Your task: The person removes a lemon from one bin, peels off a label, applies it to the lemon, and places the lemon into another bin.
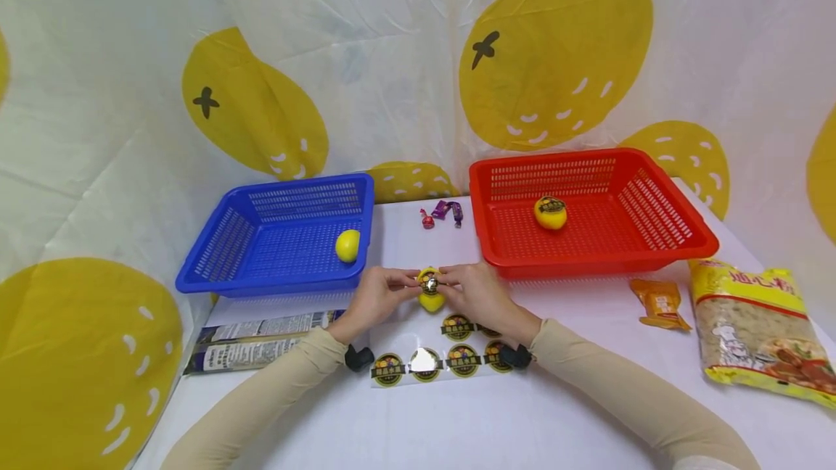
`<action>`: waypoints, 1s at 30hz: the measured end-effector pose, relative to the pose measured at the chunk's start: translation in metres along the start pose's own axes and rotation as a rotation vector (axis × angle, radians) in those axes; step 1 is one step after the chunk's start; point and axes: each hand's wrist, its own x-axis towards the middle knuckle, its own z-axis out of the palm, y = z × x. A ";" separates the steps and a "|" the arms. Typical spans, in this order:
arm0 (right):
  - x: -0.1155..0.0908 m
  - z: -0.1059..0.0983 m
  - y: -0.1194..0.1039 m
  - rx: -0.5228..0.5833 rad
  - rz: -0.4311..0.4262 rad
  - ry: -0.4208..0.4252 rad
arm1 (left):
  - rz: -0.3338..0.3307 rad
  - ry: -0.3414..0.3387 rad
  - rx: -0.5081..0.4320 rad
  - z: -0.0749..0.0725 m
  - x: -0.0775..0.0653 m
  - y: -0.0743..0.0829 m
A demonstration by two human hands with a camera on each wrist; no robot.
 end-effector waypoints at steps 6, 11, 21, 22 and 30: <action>-0.003 -0.001 0.002 -0.004 -0.037 0.025 | 0.000 -0.004 0.057 0.000 -0.002 0.004; -0.008 -0.003 0.002 0.025 0.004 0.049 | 0.006 -0.025 0.079 0.002 -0.004 0.003; -0.009 -0.003 0.006 0.012 -0.001 0.012 | -0.008 -0.007 0.012 0.005 -0.003 0.002; -0.009 -0.004 0.006 0.021 0.000 0.004 | -0.011 -0.003 0.008 0.005 -0.003 0.003; -0.009 -0.004 0.008 0.034 0.062 0.008 | -0.023 0.021 -0.010 0.006 -0.001 0.005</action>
